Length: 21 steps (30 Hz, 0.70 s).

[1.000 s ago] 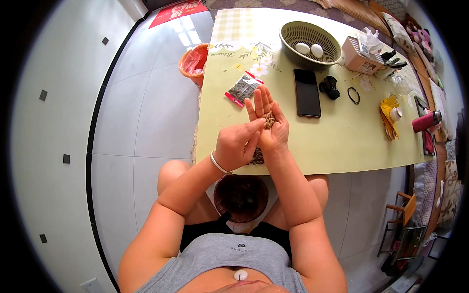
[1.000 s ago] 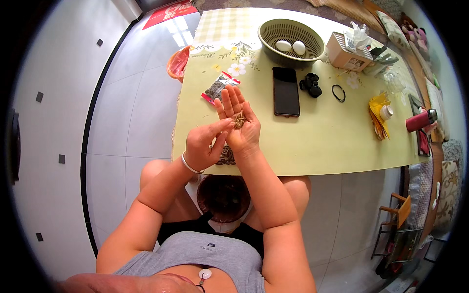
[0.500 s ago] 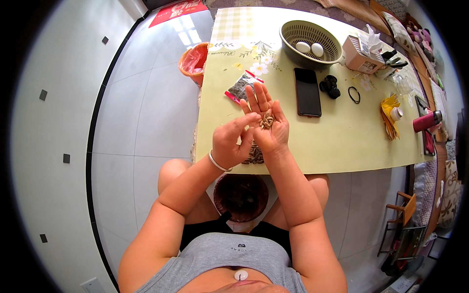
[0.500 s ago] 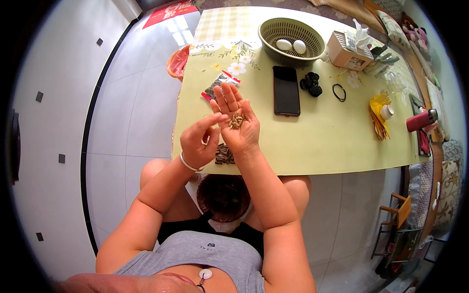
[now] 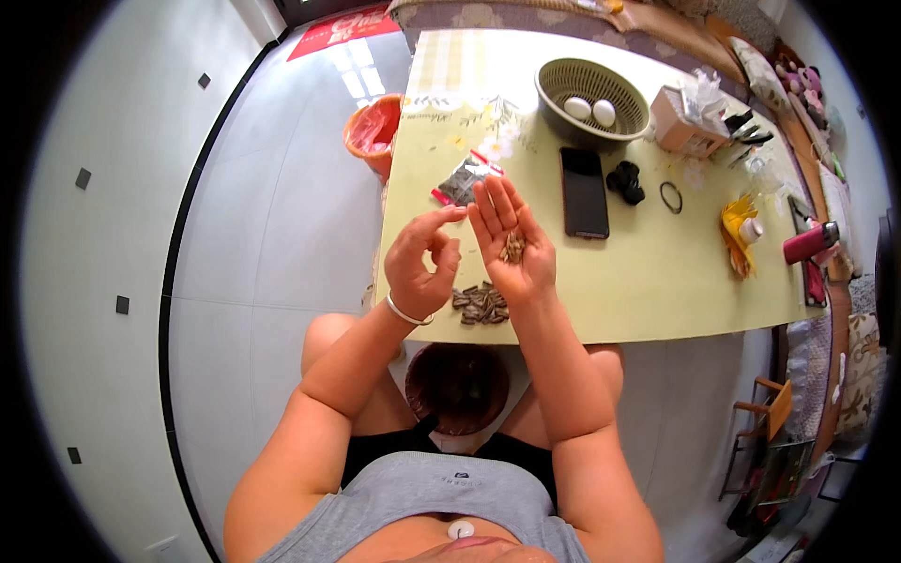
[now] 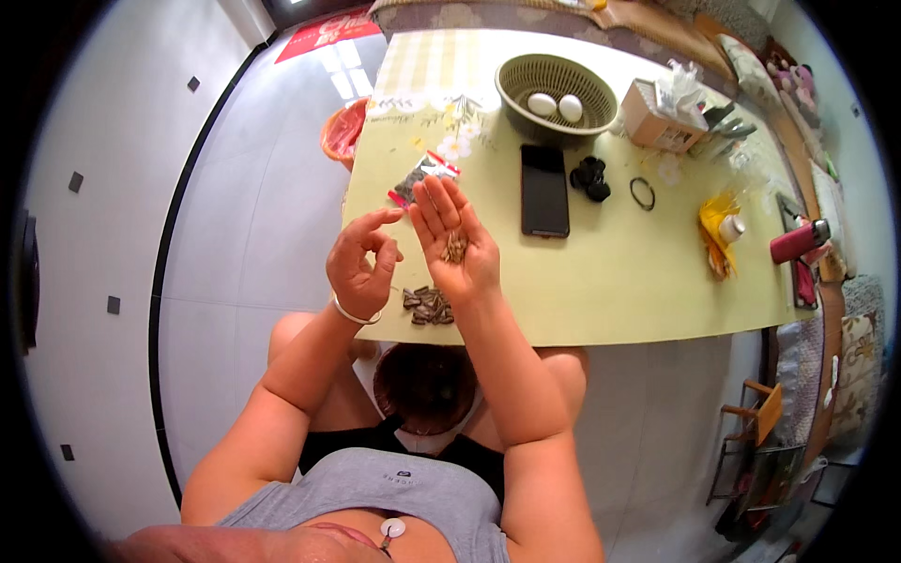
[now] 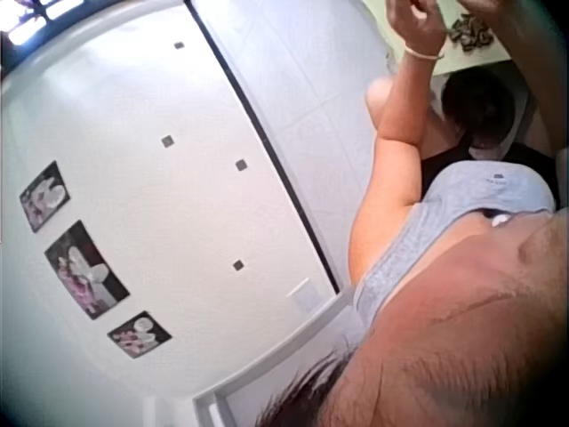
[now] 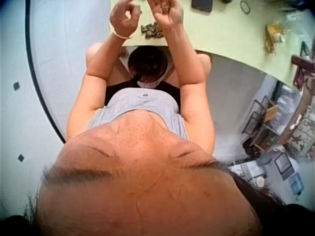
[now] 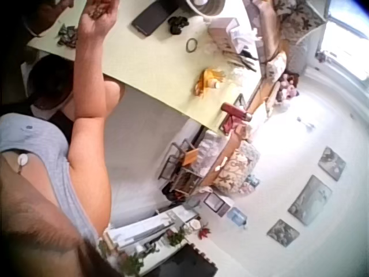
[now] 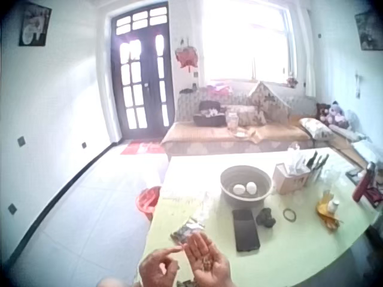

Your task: The person sits on the floor and shells sunflower seeds by hand, separating the kernels from the shells. The person places the empty shells into a small bowl positioned between their legs and keeps the kernels in their hand.

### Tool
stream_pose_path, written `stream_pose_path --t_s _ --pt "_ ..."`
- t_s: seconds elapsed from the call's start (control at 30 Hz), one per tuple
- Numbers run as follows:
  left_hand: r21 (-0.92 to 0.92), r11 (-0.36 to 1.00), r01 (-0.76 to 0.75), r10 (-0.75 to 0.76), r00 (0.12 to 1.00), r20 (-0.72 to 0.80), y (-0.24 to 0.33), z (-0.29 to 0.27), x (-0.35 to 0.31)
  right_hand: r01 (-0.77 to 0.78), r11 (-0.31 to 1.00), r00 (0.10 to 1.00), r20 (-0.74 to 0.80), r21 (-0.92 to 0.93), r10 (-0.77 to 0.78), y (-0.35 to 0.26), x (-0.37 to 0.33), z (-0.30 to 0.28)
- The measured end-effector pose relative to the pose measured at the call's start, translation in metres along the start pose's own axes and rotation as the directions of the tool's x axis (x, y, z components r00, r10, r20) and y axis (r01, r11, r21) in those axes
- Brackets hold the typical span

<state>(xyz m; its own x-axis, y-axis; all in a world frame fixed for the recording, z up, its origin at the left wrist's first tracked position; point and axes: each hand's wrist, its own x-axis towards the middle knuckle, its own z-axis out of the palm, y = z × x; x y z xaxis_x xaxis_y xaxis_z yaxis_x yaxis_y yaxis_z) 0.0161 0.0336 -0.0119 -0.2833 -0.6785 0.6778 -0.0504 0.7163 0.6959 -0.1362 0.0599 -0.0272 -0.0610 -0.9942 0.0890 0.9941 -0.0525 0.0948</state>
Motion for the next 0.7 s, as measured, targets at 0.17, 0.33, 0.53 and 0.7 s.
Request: stream_pose_path --t_s 0.17,0.33,0.53,0.7 --pt "-0.12 0.983 0.14 -0.152 0.983 -0.102 -0.025 -0.011 0.01 0.074 0.942 0.987 -0.109 -0.328 -0.115 0.012 -0.009 0.026" --pt "-0.177 0.968 0.177 -0.205 0.967 -0.153 -0.023 -0.011 0.018 -0.077 0.965 0.993 -0.102 -0.25 0.052 0.048 -0.033 0.089" --pt "-0.861 -0.378 0.339 0.233 0.935 0.266 0.057 -0.029 0.061 -0.262 0.89 0.929 0.154 -0.373 0.337 0.094 -0.066 0.229" --pt "-0.277 0.929 0.248 -0.289 0.95 -0.12 -0.03 -0.009 0.011 -0.538 0.798 0.772 0.223 -0.272 0.596 0.124 -0.137 0.317"
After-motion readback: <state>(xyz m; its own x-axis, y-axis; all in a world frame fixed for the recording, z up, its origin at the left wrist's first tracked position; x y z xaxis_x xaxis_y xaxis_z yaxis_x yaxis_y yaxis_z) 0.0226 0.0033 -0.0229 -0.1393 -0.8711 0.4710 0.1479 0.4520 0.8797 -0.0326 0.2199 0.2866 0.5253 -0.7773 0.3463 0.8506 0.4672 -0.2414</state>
